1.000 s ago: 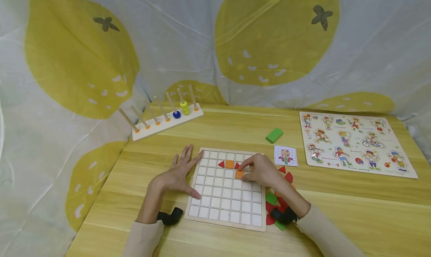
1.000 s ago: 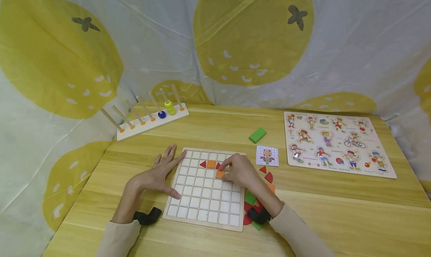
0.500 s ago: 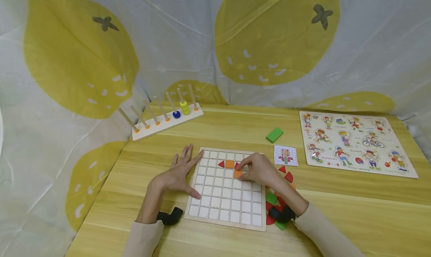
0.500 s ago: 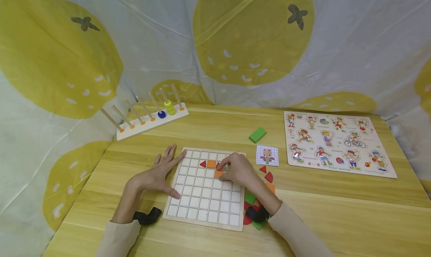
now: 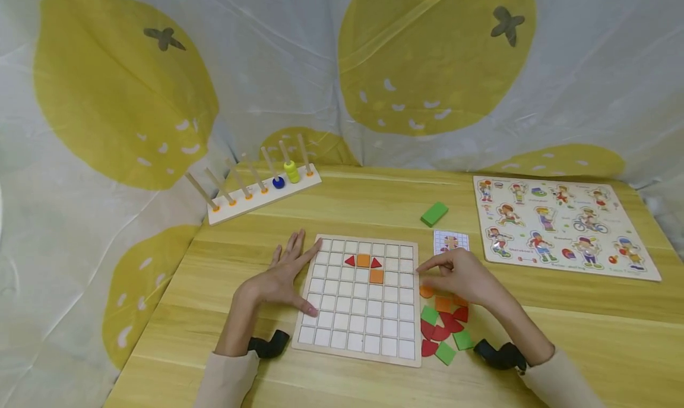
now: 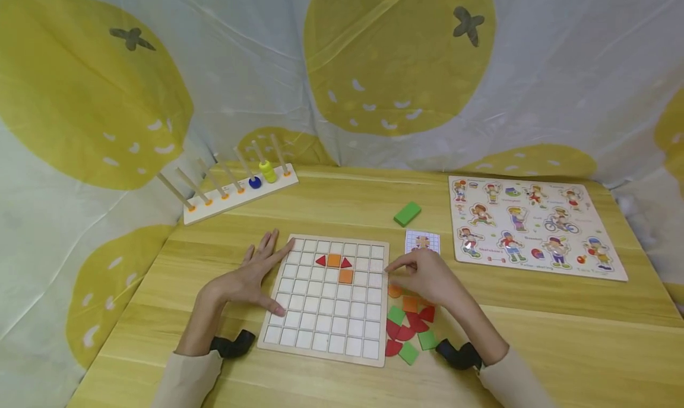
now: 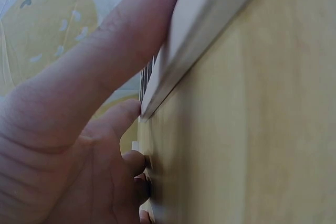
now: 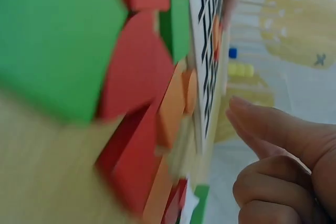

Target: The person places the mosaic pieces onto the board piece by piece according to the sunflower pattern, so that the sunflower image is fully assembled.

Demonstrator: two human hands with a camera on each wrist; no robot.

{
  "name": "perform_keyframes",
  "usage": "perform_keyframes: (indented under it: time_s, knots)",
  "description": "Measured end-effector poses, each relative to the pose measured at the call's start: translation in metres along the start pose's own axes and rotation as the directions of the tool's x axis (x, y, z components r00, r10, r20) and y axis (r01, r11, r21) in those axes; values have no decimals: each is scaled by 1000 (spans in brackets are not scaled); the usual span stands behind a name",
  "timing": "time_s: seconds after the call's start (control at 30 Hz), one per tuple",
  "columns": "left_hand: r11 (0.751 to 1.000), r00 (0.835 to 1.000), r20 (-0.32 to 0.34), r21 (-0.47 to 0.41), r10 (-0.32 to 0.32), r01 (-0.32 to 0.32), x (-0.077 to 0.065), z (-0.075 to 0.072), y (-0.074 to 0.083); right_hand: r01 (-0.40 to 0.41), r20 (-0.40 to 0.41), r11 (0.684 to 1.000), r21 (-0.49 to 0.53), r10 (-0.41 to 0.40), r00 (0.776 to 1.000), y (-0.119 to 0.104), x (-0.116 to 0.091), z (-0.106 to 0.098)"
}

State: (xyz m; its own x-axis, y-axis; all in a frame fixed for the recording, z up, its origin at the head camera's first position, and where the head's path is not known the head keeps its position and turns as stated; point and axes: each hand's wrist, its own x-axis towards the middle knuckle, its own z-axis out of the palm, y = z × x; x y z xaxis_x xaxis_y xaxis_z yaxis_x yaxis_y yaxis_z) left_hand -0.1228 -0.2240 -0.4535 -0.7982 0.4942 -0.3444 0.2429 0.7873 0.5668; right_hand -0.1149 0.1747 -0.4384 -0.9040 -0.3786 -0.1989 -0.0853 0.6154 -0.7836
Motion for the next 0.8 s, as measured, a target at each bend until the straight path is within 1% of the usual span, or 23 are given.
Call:
perform_keyframes:
  time_s: [0.13, 0.27, 0.33, 0.4, 0.5, 0.6, 0.7, 0.8]
  knots:
    - [1000, 1000, 0, 1, -3, 3, -1, 1, -1, -19, -35, 1000, -7, 18, 999, 15, -12, -13]
    - [1000, 1000, -5, 2, 4, -3, 0, 1, -2, -9, -77, 999, -34, 6, 997, 24, -20, -25]
    - [1000, 1000, -6, 2, 8, -8, 0, 1, -2, -1, -81, 999, -37, -2, 997, 26, -22, -28]
    - [1000, 1000, -5, -1, 9, -9, 1, 1, -2, -4, -66, 1000, -24, 3, 998, 27, -22, -29]
    - [1000, 1000, -5, 1, 8, -8, 1, 1, -1, -28, -27, 999, 17, 28, 999, 24, -22, -25]
    - [1000, 1000, -3, 5, 4, -4, 1, 0, -1, -49, 11, 998, 37, 48, 999, 19, -19, -16]
    - [1000, 1000, -3, 4, 3, -3, 1, 0, 0, -60, 30, 998, 14, 60, 998, 14, -15, -5]
    - [1000, 1000, -3, 2, 3, -3, 1, 0, 0, -85, 28, 996, -15, 85, 996, 9, -12, 4]
